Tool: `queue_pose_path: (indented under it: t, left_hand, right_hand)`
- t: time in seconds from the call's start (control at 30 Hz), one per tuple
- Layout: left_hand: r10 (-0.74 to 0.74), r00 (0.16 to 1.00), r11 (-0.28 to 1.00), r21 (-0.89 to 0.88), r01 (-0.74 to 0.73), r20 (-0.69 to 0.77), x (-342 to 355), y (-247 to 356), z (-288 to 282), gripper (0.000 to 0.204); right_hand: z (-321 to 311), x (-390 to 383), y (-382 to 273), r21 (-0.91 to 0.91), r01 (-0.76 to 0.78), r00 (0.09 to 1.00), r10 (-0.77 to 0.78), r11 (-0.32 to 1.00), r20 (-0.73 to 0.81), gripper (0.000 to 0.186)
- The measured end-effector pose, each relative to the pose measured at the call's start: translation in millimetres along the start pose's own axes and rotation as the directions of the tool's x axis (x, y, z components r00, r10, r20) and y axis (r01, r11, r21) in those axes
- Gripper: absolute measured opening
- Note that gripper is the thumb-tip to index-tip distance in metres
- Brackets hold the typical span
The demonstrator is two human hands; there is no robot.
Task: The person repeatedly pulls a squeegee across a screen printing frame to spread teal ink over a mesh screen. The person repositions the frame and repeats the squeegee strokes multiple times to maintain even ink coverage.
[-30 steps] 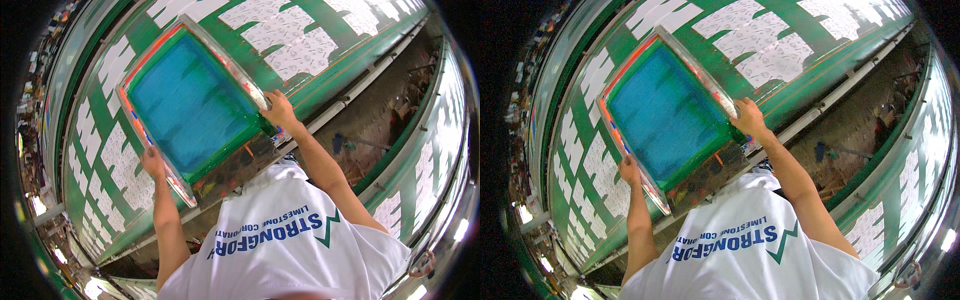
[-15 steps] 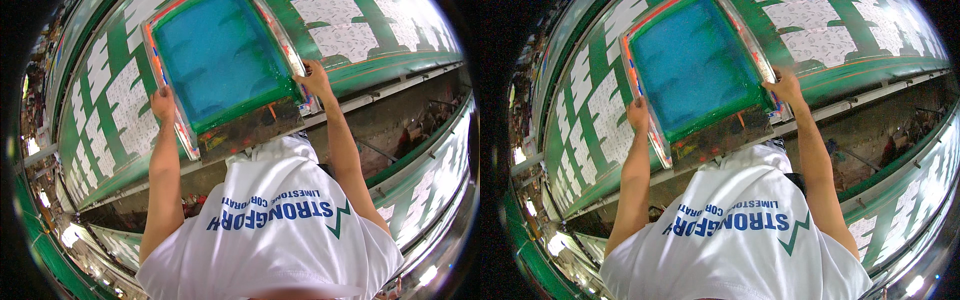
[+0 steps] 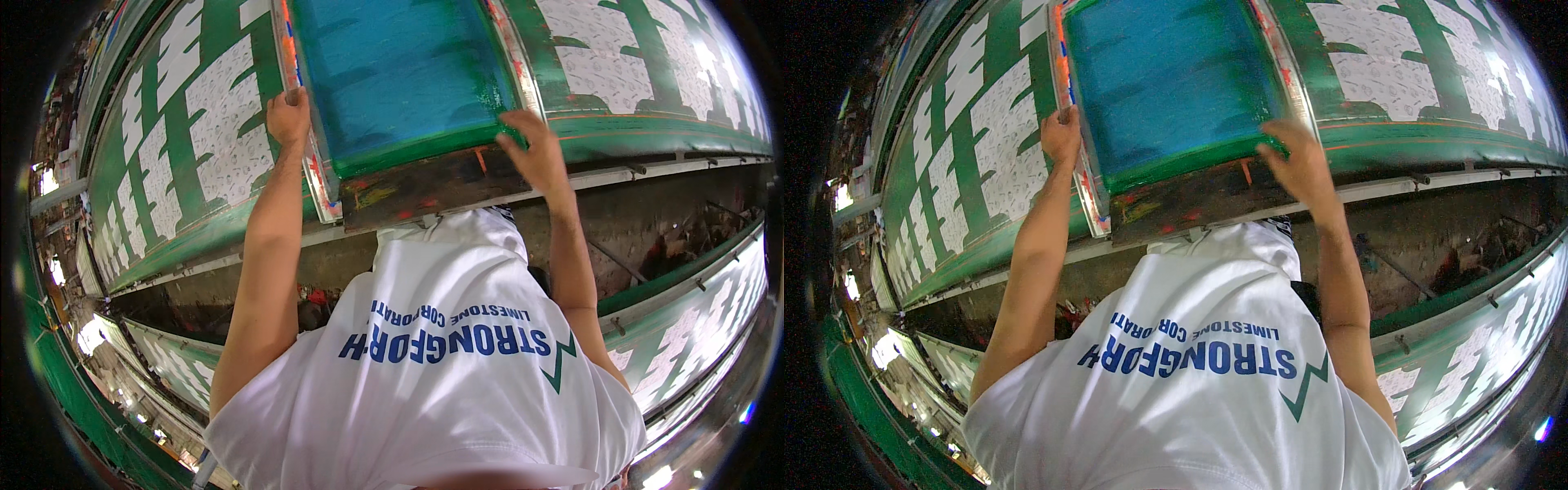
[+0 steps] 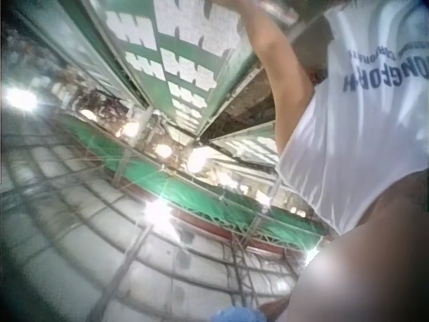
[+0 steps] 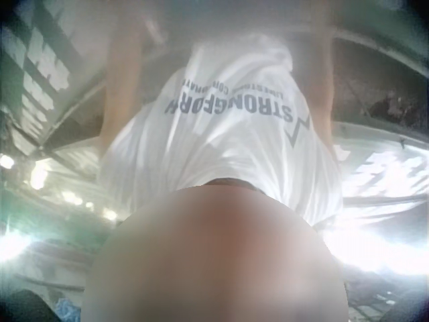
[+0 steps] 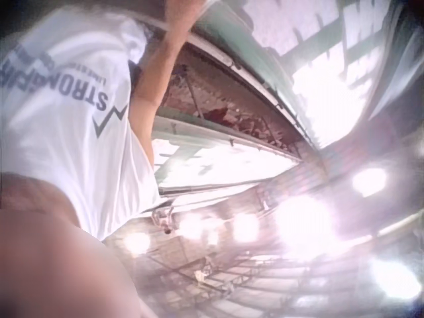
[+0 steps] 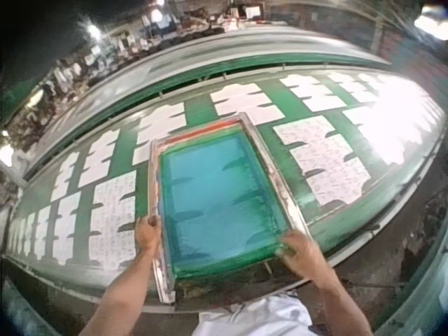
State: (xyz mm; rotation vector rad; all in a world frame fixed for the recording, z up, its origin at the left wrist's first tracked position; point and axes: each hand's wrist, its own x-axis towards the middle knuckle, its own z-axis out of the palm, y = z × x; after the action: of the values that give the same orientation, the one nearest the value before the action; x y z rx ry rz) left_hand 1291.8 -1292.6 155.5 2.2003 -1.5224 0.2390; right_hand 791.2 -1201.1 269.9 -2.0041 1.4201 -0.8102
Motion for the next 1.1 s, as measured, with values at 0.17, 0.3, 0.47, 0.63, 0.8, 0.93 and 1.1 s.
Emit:
queue_pose_path:
  t: [0.17,0.3,0.47,0.63,0.8,0.93,1.1]
  left_hand:
    - [-0.059,0.997,0.993,-0.097,0.064,0.058,0,2,-5,0.055]
    - [-0.067,0.997,0.992,-0.103,0.070,0.034,0,3,-5,0.056]
    - [-0.079,0.996,0.987,-0.135,0.085,0.047,-3,3,-5,0.058]
    - [-0.091,0.994,0.980,-0.172,0.099,0.051,-3,-1,-2,0.059]
    - [-0.080,0.997,0.977,-0.198,0.081,0.011,-5,-4,3,0.050]
    - [-0.062,0.998,0.976,-0.210,0.057,-0.015,-8,-5,7,0.043]
    - [-0.055,0.998,0.978,-0.205,0.049,-0.025,-7,-6,10,0.039]
  right_hand:
    - [54,-31,-56,0.014,0.431,0.790,-0.384,0.902,0.477,0.053]
    - [79,-33,-64,-0.216,0.630,0.697,-0.420,0.746,0.581,0.057]
    - [77,-16,-83,-0.249,0.543,0.750,-0.329,0.802,0.575,0.053]
    - [96,-5,-96,-0.427,0.380,0.853,-0.131,0.820,0.506,0.051]
    - [106,-7,-92,-0.462,0.317,0.886,-0.085,0.828,0.456,0.050]
    - [92,4,-103,-0.450,0.259,0.881,-0.017,0.854,0.473,0.050]
    - [78,19,-126,-0.467,0.171,0.873,0.086,0.868,0.479,0.056]
